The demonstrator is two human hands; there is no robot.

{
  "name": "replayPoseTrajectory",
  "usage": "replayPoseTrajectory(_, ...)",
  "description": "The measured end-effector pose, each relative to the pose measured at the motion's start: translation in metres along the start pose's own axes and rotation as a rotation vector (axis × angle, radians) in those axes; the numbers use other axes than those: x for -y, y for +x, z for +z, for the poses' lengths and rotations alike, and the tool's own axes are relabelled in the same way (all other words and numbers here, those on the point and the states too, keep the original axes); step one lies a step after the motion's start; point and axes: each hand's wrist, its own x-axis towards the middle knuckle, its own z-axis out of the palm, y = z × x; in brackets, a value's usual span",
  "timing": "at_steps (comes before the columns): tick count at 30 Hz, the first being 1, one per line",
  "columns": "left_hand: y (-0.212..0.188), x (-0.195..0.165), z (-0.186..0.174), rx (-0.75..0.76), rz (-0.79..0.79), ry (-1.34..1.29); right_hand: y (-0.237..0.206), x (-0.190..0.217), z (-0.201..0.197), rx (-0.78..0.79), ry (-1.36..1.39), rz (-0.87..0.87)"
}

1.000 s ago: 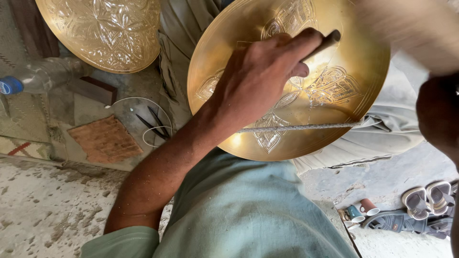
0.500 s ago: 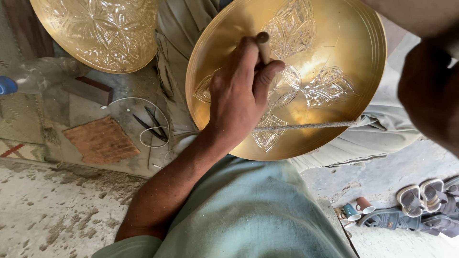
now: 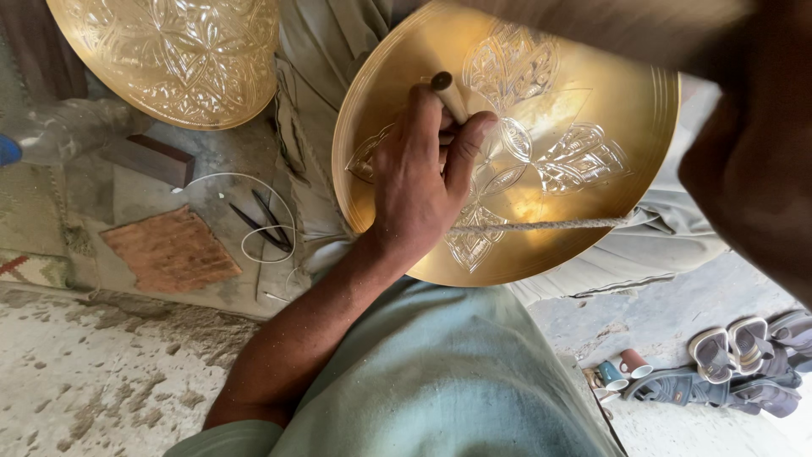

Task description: The person sits on the floor holding a small punch against a brass plate with floral designs and strikes the punch with a wooden mallet, working the design across the plate surface. A second finished brass plate rests beside them on the floor.

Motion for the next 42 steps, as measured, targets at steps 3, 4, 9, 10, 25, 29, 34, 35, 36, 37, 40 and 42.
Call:
replayPoseTrajectory(3, -0.001, 0.001, 0.001, 0.036, -0.021, 0.066, 0.0, 0.002, 0.0, -0.001, 0.001, 0.009)
replayPoseTrajectory(4, -0.002, 0.0, 0.001, 0.027, -0.011, 0.039, 0.0, 0.003, 0.001, 0.001, 0.001, 0.006)
replayPoseTrajectory(9, -0.003, -0.004, 0.001, -0.009, 0.064, 0.026, -0.001, 0.003, 0.001, -0.008, 0.012, 0.019)
replayPoseTrajectory(10, -0.004, -0.005, 0.0, -0.002, 0.052, 0.026, -0.003, 0.003, 0.001, -0.007, 0.013, 0.018)
replayPoseTrajectory(25, 0.017, -0.036, -0.097, -0.038, 0.332, 0.338, -0.155, -0.002, -0.017, -0.26, 0.446, 0.274)
replayPoseTrajectory(29, 0.022, -0.038, -0.126, 0.148, 0.377, 0.488, -0.2, -0.022, 0.028, -0.309, 0.594, 0.468)
replayPoseTrajectory(34, -0.004, -0.033, -0.128, 0.129, 0.259, 0.382, -0.275, -0.021, 0.09, -0.386, 0.534, 0.818)
replayPoseTrajectory(35, -0.015, -0.033, -0.128, 0.103, 0.276, 0.34, -0.287, -0.02, 0.099, -0.453, 0.638, 0.813)
replayPoseTrajectory(36, -0.03, -0.033, -0.127, 0.066, 0.239, 0.362, -0.298, -0.017, 0.105, -0.521, 0.741, 0.804)
replayPoseTrajectory(37, -0.047, -0.033, -0.128, 0.025, 0.203, 0.384, -0.304, -0.017, 0.109, -0.587, 0.845, 0.787)
replayPoseTrajectory(40, -0.106, -0.036, -0.128, 0.098, -0.117, 0.306, -0.313, -0.01, 0.105, -0.64, 0.829, 0.767)
replayPoseTrajectory(42, -0.139, -0.039, -0.125, 0.136, -0.058, 0.206, -0.312, -0.008, 0.098, -0.595, 0.715, 0.806)
